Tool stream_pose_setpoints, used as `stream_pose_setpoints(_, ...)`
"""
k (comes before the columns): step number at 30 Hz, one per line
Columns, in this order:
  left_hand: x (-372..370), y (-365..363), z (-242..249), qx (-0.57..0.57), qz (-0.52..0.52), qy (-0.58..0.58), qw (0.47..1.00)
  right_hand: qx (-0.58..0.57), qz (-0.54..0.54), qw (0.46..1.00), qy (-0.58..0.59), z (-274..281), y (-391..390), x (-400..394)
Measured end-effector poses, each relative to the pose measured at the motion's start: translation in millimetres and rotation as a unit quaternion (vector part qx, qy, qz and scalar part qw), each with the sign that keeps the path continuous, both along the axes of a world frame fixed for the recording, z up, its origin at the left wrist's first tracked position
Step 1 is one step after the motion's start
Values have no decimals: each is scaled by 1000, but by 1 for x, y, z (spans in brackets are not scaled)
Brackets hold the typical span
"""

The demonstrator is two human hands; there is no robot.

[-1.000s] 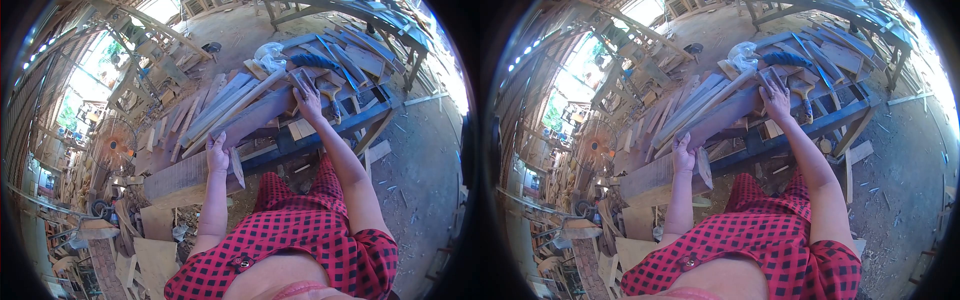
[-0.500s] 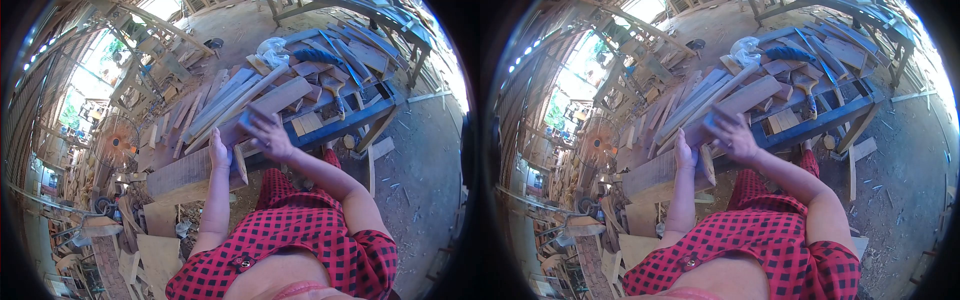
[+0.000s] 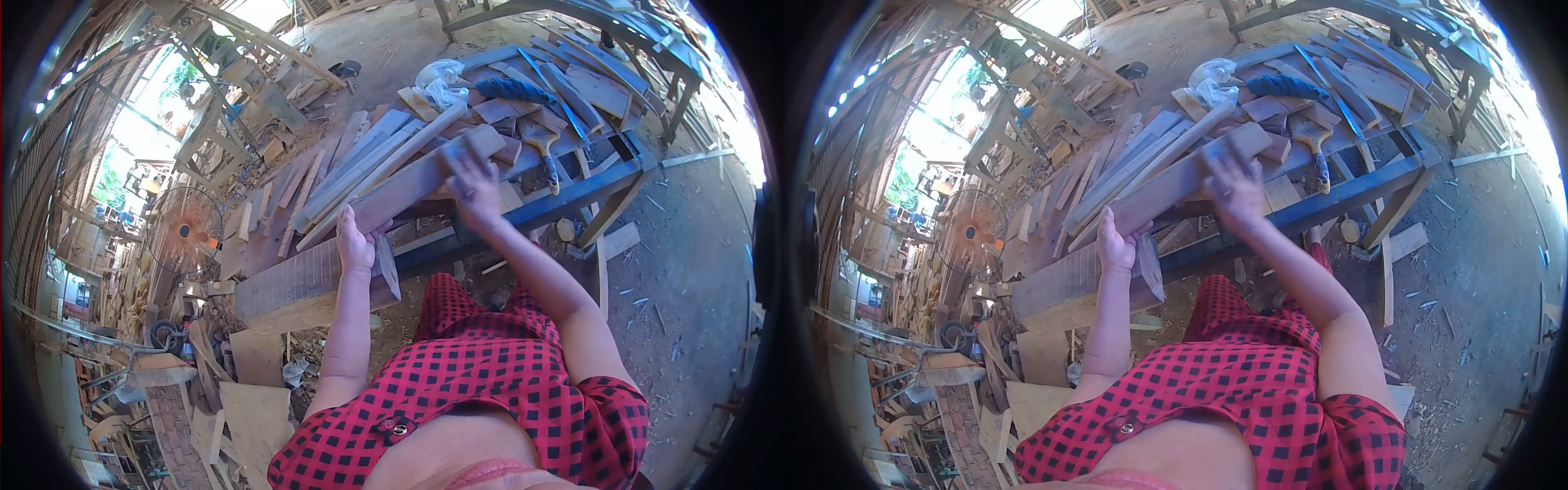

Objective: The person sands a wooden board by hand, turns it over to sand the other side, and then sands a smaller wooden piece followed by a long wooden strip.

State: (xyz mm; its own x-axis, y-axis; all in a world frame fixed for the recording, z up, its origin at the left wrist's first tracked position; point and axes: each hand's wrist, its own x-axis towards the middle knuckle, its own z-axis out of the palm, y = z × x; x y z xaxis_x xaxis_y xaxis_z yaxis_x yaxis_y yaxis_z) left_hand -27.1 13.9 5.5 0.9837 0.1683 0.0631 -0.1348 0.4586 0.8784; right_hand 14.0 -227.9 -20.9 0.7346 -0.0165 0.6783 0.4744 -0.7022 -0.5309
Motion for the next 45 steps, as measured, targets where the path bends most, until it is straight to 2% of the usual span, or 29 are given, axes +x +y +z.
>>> stream_pose_setpoints(2,-1,-2,2,17,5,1,1000,-8,126,992,-18,19,29,-31)
stream_pose_setpoints(4,1,0,0,34,11,-1,999,-53,207,976,-34,18,57,-51)
stream_pose_setpoints(6,5,2,-5,28,34,-50,998,-73,241,967,-45,17,70,-63)
stream_pose_setpoints(10,1,-2,0,52,30,-57,997,-151,291,943,-63,15,57,-50)
stream_pose_setpoints(11,1,-1,0,37,15,-49,998,-148,278,949,-26,15,45,-47)
stream_pose_setpoints(15,-5,-8,14,31,3,4,1000,-74,129,988,-33,3,-3,-5)
stream_pose_setpoints(17,-6,-9,16,28,4,4,1000,-83,24,996,2,-9,-29,21)
stream_pose_setpoints(19,-6,-10,16,27,6,3,1000,-35,-22,998,53,-13,-50,40)
stream_pose_setpoints(23,-5,-9,15,24,11,6,1000,-3,-97,994,48,-30,-58,62)
stream_pose_setpoints(27,-4,-7,13,19,3,4,1000,4,-82,991,108,-5,-15,30)
stream_pose_setpoints(29,-4,-6,12,13,3,3,1000,-28,4,1000,4,16,17,-5)
stream_pose_setpoints(30,-4,-6,12,5,3,2,1000,1,94,996,-4,16,31,-16)
stream_pose_setpoints(32,-3,-5,8,5,1,-2,1000,-42,176,983,1,18,59,-42)
stream_pose_setpoints(34,1,2,-1,5,2,-6,1000,-58,247,967,-25,12,77,-56)
stream_pose_setpoints(37,8,11,-11,-3,23,0,1000,-108,274,954,-51,16,69,-55)
stream_pose_setpoints(40,4,3,-4,25,36,-34,998,-118,219,968,-22,12,40,-33)
stream_pose_setpoints(42,-6,-7,12,2,7,7,1000,-94,147,984,-27,6,11,-6)
stream_pose_setpoints(45,-5,-7,12,12,17,21,1000,-68,4,997,40,-5,-30,29)
